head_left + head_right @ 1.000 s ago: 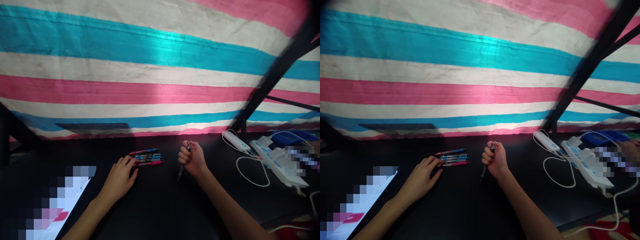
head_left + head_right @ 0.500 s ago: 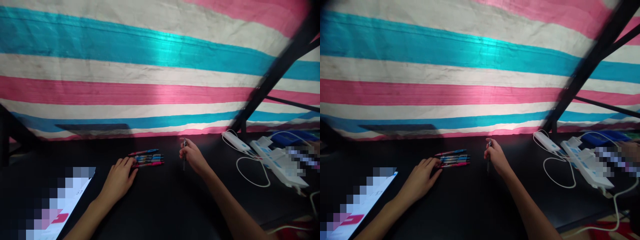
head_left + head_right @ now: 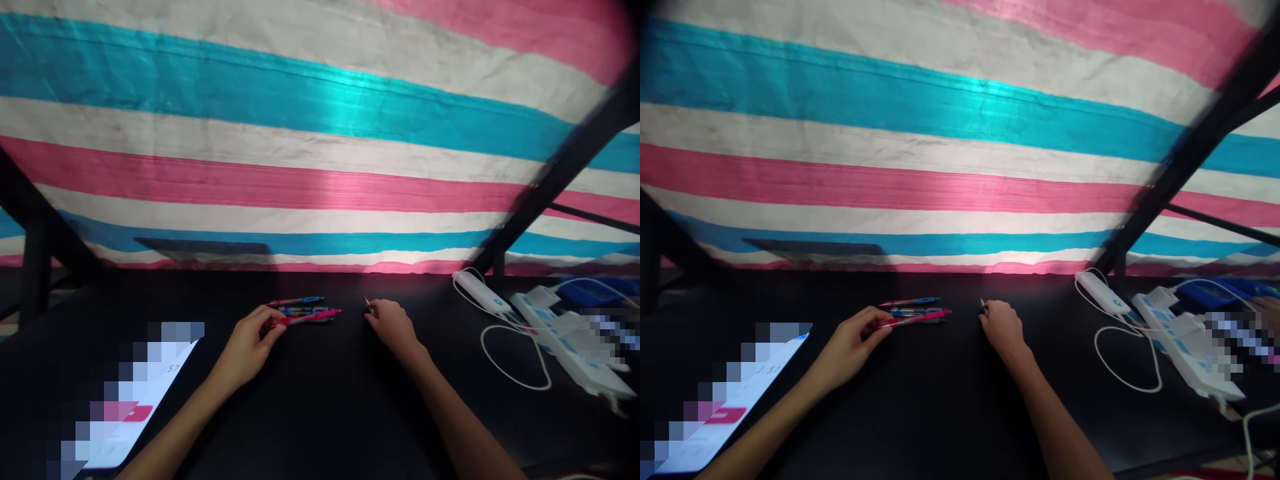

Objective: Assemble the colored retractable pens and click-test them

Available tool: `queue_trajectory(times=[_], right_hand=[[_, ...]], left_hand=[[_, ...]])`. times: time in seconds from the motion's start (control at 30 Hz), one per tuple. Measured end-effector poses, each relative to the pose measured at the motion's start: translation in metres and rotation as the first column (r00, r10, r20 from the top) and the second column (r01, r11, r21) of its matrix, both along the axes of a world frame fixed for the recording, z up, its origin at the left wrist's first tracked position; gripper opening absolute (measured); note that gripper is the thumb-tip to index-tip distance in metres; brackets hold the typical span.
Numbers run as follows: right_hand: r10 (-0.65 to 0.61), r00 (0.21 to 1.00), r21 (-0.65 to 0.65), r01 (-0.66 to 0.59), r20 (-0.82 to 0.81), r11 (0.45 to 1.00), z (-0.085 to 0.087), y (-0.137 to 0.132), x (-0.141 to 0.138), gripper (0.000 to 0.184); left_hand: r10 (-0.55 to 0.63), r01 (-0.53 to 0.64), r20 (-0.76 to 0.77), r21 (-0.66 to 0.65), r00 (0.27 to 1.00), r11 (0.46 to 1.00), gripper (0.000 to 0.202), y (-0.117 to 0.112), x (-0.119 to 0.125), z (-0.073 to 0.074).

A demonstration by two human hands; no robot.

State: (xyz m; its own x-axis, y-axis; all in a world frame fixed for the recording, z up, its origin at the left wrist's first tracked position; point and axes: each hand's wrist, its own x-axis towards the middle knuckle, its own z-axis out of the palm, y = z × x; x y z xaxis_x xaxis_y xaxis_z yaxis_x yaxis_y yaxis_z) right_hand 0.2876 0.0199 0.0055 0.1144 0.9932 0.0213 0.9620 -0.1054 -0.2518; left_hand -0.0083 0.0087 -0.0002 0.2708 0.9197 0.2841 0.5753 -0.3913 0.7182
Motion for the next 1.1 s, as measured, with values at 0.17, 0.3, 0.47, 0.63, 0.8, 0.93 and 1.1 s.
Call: queue_trajectory(times=[0.17, 0.3, 0.47, 0.63, 0.8, 0.93, 1.1], right_hand=[[-0.017, 0.998, -0.037, 0.02, 0.059, 0.999, 0.001, -0.003, -0.003, 0.023], [-0.026, 0.995, -0.029, 0.029, 0.094, 0.999, 0.001, -0.007, -0.005, 0.022], [-0.037, 0.995, -0.026, 0.04, 0.093, 0.999, 0.001, -0.007, -0.001, 0.022], [0.104, 0.994, 0.182, -0.096, -0.036, 0.978, 0.005, -0.007, -0.007, 0.026], [0.539, 0.763, 0.416, -0.388, -0.355, 0.823, 0.008, -0.024, -0.041, 0.023], [0.689, 0.552, 0.482, -0.493, -0.471, 0.724, 0.005, -0.044, -0.07, 0.015], [0.638, 0.509, 0.447, -0.457, -0.578, 0.769, 0.0, -0.047, -0.08, 0.02]], left_hand=[[0.09, -0.071, 0.22, -0.092, 0.971, 0.993, 0.025, 0.001, -0.003, 0.001], [0.121, -0.058, 0.38, -0.173, 0.917, 0.983, 0.028, -0.001, -0.001, 0.007], [0.152, -0.017, 0.452, -0.29, 0.879, 0.957, 0.028, -0.005, 0.004, 0.013], [0.136, 0.05, 0.503, -0.339, 0.854, 0.939, 0.024, -0.008, 0.006, 0.014], [0.041, 0.177, 0.494, -0.386, 0.869, 0.906, 0.021, -0.015, 0.011, 0.016], [-0.164, 0.338, 0.412, -0.396, 0.896, 0.854, 0.019, -0.024, 0.022, 0.014], [-0.242, 0.261, 0.142, -0.138, 0.96, 0.955, 0.013, -0.03, 0.027, 0.009]])
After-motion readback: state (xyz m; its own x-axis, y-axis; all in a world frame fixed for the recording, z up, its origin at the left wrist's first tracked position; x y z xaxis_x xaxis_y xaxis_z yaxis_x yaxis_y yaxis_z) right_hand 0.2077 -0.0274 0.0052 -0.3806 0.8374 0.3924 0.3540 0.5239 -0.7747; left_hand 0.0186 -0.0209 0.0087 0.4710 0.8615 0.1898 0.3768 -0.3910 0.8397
